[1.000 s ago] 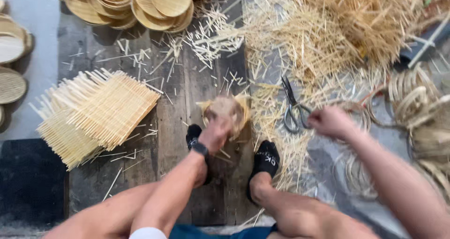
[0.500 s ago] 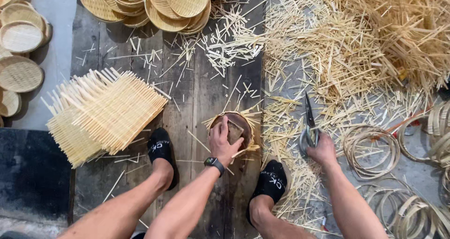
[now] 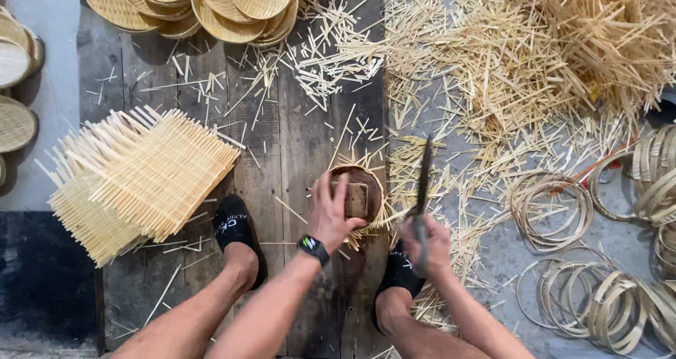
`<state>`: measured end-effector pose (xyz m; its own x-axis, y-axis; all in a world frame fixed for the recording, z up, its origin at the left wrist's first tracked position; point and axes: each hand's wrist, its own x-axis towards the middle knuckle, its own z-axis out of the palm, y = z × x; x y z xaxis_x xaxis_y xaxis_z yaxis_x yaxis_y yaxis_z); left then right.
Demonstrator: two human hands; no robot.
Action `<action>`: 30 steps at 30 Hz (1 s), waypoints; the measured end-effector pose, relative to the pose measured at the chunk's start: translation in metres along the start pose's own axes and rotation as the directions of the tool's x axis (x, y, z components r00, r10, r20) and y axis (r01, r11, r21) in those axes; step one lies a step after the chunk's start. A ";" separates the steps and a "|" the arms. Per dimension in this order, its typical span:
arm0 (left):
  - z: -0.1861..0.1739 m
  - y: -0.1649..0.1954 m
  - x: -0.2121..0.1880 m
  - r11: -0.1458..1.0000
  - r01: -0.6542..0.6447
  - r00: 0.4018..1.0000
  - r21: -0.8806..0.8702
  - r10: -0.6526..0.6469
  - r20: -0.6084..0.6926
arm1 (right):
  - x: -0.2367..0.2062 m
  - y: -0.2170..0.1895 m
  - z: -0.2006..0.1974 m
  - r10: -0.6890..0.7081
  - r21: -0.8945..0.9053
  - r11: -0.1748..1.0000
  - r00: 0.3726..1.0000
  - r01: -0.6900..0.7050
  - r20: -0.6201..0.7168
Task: The person sits on the floor and assembles round bamboo sieve bases. They trim the protruding ends of a woven bamboo mat with scissors, bend a thin bamboo rim ring around the mat edge, press the rim in place using a round wooden form and a wooden block, then stack the finished mat with others.
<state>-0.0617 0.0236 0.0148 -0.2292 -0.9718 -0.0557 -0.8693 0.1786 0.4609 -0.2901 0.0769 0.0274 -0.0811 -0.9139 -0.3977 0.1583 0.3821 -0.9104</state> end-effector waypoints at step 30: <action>-0.001 0.013 0.000 0.978 -0.120 0.989 -0.172 0.134 0.069 | 0.085 0.034 -0.068 -0.194 -0.913 -0.261 0.910 0.313 0.367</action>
<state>-0.0725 0.0253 0.0216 -0.3731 -0.9262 -0.0547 -0.7473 0.2651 0.6094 -0.3580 0.0217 -0.0452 0.2569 -0.9557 -0.1437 -0.9653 -0.2609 0.0090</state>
